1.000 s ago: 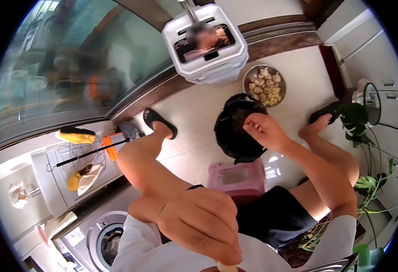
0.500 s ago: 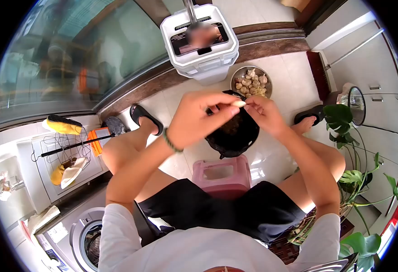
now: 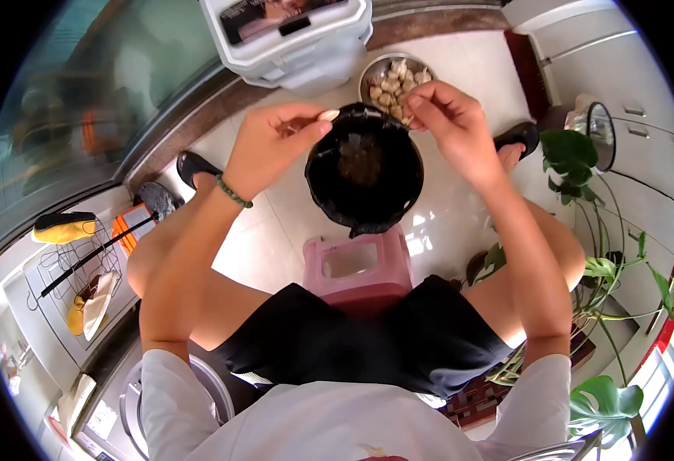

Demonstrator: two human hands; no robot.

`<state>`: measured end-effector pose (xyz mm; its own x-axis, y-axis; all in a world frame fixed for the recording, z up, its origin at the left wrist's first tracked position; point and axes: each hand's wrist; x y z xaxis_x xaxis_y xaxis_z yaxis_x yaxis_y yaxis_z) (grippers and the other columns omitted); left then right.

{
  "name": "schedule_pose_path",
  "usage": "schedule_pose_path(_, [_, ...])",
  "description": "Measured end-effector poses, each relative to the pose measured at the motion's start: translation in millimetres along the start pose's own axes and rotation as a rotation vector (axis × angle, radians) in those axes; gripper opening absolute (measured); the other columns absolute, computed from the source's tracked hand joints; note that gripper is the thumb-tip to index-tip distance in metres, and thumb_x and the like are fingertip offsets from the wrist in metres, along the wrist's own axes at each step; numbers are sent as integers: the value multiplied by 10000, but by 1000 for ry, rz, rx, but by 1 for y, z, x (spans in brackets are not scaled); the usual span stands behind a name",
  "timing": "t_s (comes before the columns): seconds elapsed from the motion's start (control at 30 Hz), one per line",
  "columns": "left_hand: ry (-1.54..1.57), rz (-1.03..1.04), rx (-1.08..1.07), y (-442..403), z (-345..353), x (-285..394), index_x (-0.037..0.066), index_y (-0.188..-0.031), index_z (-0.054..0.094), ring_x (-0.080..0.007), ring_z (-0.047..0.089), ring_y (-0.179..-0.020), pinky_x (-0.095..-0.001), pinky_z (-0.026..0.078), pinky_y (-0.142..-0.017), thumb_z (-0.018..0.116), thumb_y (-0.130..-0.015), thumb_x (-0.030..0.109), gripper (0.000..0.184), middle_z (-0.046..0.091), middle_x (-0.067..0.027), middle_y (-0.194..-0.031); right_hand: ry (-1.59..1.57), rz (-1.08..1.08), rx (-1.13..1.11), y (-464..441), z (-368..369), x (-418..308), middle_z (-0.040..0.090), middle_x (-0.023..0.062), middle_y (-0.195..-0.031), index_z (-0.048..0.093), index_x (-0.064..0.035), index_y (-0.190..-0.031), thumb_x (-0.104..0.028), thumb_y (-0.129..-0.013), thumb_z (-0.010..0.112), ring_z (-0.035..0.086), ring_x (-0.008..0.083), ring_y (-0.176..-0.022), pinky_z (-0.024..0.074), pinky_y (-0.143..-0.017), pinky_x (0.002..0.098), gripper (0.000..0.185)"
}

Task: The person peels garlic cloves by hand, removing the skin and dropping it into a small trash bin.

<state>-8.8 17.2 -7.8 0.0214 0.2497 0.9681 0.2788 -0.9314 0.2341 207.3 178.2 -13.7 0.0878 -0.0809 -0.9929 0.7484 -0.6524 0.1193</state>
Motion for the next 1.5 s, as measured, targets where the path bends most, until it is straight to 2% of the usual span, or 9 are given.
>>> schedule_pose_path(0.57, [95, -96, -174, -31, 26, 11, -49, -1156, 643, -103, 638, -926, -231, 506, -825, 634, -916, 11, 248, 691, -74, -1013, 173, 60, 1, 8, -15, 41, 607, 7, -732, 637, 3, -929, -78, -926, 610, 523, 54, -668, 446, -631, 218, 86])
schedule_pose_path(0.87, [-193, -92, -253, -8, 36, -1, 8, -1050, 691, -83, 597, -699, -242, 486, -657, 669, -905, 126, 188, 710, -47, -878, 383, -102, -140, 20, 3, 20, 667, 87, -876, 638, -4, -981, -37, -837, 671, 635, 172, -745, 510, -678, 296, 152])
schedule_pose_path(0.93, [-441, 94, -269, 1, 38, -8, 57, -1015, 701, -173, 620, -689, -304, 495, -648, 658, -899, 167, 166, 685, -61, -839, 728, -625, -163, 17, 7, -4, 656, 106, -965, 650, -29, -971, -47, -765, 706, 640, 259, -838, 528, -752, 373, 215])
schedule_pose_path(1.03, [-718, 232, -229, 16, 42, -11, 85, -882, 677, -309, 627, -813, -426, 503, -711, 611, -896, 240, 170, 652, -83, -814, 876, -951, -196, 32, 27, -56, 647, 92, -1045, 674, -63, -916, -122, -747, 706, 634, 260, -990, 516, -896, 448, 182])
schedule_pose_path(1.1, [-739, 242, -241, 20, 39, -18, 98, -889, 678, -297, 624, -827, -428, 501, -719, 605, -902, 254, 173, 639, -77, -811, 908, -1097, -267, 52, 41, -84, 679, -2, -1066, 712, -146, -944, -150, -693, 757, 631, 239, -1057, 487, -944, 484, 256])
schedule_pose_path(1.13, [-761, 242, -275, 22, 38, -19, 111, -896, 680, -284, 622, -842, -431, 499, -727, 598, -907, 267, 177, 626, -71, -808, 905, -1173, -178, 64, 58, -110, 676, -53, -1054, 725, -183, -933, -159, -710, 741, 630, 175, -1064, 487, -951, 448, 226])
schedule_pose_path(1.3, [-842, 307, -313, 18, 31, -24, 112, -900, 673, -275, 623, -834, -427, 495, -711, 577, -921, 264, 180, 624, -60, -807, 616, -1738, -341, 79, 75, -157, 644, 23, -1133, 666, -102, -1140, -36, -760, 658, 610, 94, -1032, 469, -836, 296, 386])
schedule_pose_path(1.37, [-881, 303, -319, 18, 26, -20, 112, -900, 673, -275, 624, -832, -429, 495, -713, 577, -921, 263, 180, 625, -60, -808, 433, -1861, -476, 89, 81, -154, 652, 154, -1154, 627, 53, -1215, 71, -768, 656, 655, 177, -1024, 557, -725, 241, 449])
schedule_pose_path(1.5, [-888, 369, -288, 14, 19, -19, 107, -897, 668, -287, 609, -821, -426, 479, -702, 581, -925, 255, 174, 619, -68, -810, 431, -1405, 136, 104, 96, -148, 626, -95, -1129, 687, -211, -1024, -75, -752, 680, 552, 100, -1118, 438, -884, 400, 304])
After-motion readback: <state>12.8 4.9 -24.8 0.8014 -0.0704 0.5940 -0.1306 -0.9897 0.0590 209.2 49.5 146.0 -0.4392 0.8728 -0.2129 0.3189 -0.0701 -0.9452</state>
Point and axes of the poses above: each hand's wrist, its own y-axis away from the middle knuckle, its own z-axis out of the palm, x = y × z
